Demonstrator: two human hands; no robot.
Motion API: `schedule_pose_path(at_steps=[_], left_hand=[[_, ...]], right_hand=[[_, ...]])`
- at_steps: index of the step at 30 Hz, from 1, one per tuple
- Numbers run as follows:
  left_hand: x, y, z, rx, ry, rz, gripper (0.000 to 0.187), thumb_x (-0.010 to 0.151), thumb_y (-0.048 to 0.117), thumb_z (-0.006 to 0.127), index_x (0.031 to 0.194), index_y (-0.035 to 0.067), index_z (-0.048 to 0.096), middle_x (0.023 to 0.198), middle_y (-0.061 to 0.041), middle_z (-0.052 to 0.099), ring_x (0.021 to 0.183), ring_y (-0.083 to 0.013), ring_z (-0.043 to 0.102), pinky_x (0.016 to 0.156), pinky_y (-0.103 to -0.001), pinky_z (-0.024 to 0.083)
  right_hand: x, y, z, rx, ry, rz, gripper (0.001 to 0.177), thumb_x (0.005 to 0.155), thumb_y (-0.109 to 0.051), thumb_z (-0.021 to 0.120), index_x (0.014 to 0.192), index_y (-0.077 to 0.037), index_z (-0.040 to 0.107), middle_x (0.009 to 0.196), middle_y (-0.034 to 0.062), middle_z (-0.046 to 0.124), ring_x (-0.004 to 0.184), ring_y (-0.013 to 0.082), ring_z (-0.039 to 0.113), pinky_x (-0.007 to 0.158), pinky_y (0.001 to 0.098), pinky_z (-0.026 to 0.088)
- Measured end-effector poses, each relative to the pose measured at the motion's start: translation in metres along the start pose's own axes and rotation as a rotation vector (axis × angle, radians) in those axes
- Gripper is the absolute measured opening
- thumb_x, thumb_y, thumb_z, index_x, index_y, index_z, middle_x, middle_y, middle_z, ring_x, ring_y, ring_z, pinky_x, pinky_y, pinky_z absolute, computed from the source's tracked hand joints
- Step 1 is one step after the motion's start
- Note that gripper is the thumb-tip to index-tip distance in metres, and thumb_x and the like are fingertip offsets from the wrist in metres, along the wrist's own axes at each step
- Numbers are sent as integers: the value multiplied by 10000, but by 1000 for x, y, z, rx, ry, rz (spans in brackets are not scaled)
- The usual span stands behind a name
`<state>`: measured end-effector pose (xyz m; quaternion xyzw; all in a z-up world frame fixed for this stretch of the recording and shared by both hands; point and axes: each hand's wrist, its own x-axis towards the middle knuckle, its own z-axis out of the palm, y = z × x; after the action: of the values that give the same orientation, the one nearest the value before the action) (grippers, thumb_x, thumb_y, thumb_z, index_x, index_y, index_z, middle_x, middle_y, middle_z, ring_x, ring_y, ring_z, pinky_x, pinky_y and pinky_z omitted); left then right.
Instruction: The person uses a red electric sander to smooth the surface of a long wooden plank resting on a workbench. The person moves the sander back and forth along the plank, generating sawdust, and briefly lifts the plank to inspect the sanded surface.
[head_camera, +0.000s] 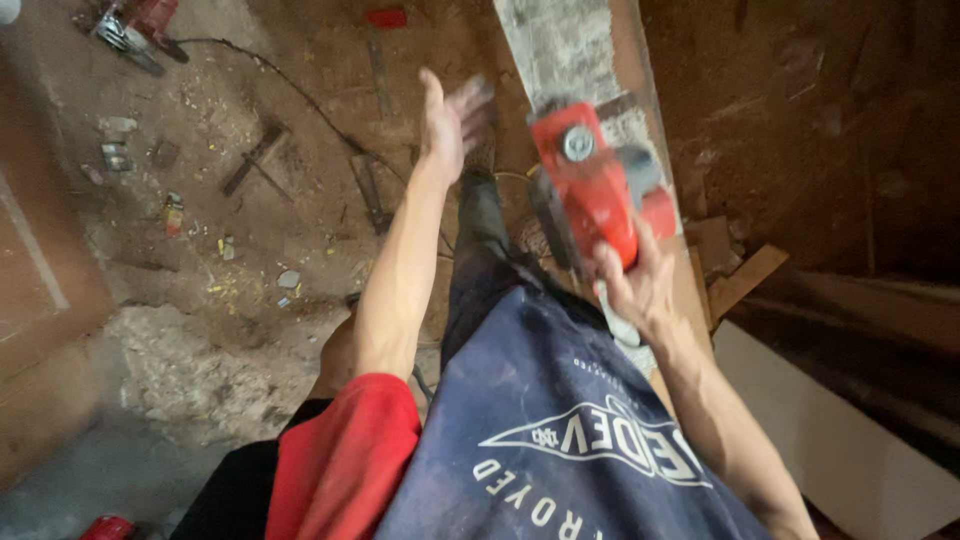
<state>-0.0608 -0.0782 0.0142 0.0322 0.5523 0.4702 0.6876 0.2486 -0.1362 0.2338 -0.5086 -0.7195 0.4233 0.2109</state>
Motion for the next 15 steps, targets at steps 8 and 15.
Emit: schedule_pose_path(at_steps=[8, 15], left_hand=[[-14, -27, 10, 78, 399, 302, 937, 984, 791, 343, 1567, 59, 402, 1563, -65, 442, 1422, -185, 411, 1163, -384, 291], [-57, 21, 79, 198, 164, 806, 503, 1060, 453, 585, 1282, 14, 690, 1170, -92, 740, 1068, -158, 681, 958, -300, 528]], right_hand=[[144, -3, 46, -154, 196, -248, 472, 1085, -327, 679, 1454, -80, 521, 935, 216, 742, 830, 346, 769, 790, 426, 600], [84, 3, 4, -130, 167, -158, 523, 1093, -295, 709, 1513, -52, 512, 1026, 250, 754, 943, 375, 756, 818, 422, 604]])
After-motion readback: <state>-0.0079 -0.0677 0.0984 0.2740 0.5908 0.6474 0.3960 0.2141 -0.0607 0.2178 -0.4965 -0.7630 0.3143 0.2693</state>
